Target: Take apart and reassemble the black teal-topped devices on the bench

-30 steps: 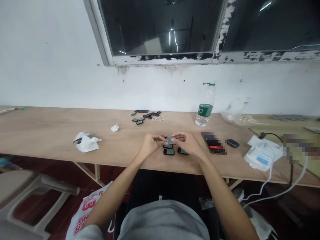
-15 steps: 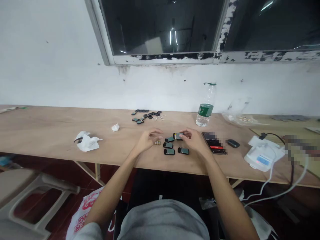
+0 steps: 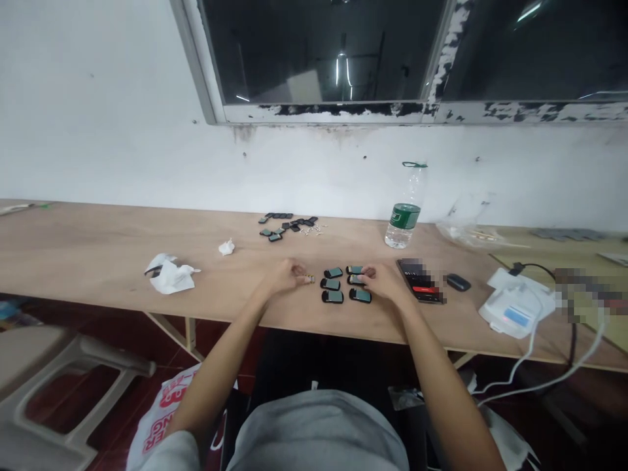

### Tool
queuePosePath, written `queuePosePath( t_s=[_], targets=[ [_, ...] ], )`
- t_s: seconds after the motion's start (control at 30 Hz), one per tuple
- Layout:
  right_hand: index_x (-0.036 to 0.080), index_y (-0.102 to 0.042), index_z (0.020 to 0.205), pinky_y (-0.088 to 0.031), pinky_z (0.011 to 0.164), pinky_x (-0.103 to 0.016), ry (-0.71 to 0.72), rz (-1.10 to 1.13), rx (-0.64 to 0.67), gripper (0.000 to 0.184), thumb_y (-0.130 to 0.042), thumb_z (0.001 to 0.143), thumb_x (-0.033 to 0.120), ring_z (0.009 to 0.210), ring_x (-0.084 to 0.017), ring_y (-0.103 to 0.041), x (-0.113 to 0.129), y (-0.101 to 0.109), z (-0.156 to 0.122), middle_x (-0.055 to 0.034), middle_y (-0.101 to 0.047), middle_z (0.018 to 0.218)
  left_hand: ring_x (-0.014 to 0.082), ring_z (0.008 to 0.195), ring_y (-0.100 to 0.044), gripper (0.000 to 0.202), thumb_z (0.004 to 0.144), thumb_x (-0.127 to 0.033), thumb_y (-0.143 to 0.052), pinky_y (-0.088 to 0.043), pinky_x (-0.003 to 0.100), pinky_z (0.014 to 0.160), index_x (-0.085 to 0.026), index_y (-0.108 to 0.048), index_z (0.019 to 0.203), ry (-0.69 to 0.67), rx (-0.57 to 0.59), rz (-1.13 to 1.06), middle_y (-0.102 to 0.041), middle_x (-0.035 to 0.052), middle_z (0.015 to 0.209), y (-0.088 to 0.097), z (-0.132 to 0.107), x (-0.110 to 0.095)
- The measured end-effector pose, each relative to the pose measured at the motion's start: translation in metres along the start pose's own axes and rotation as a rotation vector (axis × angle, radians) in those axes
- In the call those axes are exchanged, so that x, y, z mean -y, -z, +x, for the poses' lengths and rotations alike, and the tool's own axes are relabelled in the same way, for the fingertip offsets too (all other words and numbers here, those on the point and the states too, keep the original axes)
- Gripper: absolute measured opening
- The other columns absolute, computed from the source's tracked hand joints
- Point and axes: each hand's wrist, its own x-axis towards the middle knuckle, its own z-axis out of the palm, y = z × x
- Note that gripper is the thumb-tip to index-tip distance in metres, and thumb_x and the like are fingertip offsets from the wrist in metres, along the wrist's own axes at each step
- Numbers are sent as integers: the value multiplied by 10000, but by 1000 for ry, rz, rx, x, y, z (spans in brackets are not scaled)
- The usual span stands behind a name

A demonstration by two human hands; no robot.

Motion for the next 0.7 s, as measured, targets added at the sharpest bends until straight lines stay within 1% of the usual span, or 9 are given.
queuePosePath(
  t_s=[0.07,0.17,0.2,0.27,0.37,0.47,0.6,0.7],
  targets=[
    [166,-729,859,-540,659,-311,-3,-20,-43,167,-686,801,317,729,-232,-705,3,3,-1,-102,-762,861,264,786,-682,454,623,-510,-827,-513,331,662,-168,-722,904,20,18,-8,-741,86,885,2,0,1],
    [163,-736,900,-524,745,-324,9,-157,-57,164,-631,826,264,828,-248,-709,13,15,-6,-125,-762,957,247,746,-675,432,594,-464,-848,-503,317,641,-173,-732,892,39,36,-1,-735,74,852,4,1,8],
    [165,-736,890,-515,748,-318,21,-191,-36,161,-611,831,248,828,-247,-708,17,20,-8,-120,-763,947,243,737,-673,412,587,-438,-852,-499,312,634,-176,-738,884,33,42,2,-733,70,846,4,2,10],
    [173,-732,833,-499,705,-300,41,-220,62,158,-584,832,231,778,-236,-700,25,29,-13,-94,-765,867,241,745,-674,360,595,-391,-844,-499,307,637,-178,-746,868,14,50,3,-735,71,855,3,4,15],
    [188,-739,798,-485,654,-288,41,-238,225,132,-618,803,239,740,-224,-690,30,36,-20,-64,-765,816,250,786,-679,311,629,-359,-812,-510,314,675,-171,-746,867,7,52,10,-740,84,876,0,5,20],
    [200,-759,818,-494,658,-290,16,-253,303,110,-672,775,250,747,-220,-697,28,35,-23,-58,-775,843,251,788,-675,306,657,-370,-789,-511,319,679,-169,-742,883,19,59,17,-738,89,865,-1,6,23],
    [209,-767,772,-485,601,-282,33,-214,303,79,-734,728,266,679,-210,-688,21,27,-21,-48,-771,766,251,800,-669,285,684,-366,-761,-513,325,691,-178,-726,895,12,63,48,-730,87,879,-1,5,24],
    [214,-758,739,-471,573,-275,37,-187,312,98,-776,690,297,635,-199,-668,15,24,-18,-35,-759,721,248,798,-662,287,690,-352,-747,-509,320,696,-180,-713,918,8,56,76,-720,81,873,-1,4,21]
  ],
)
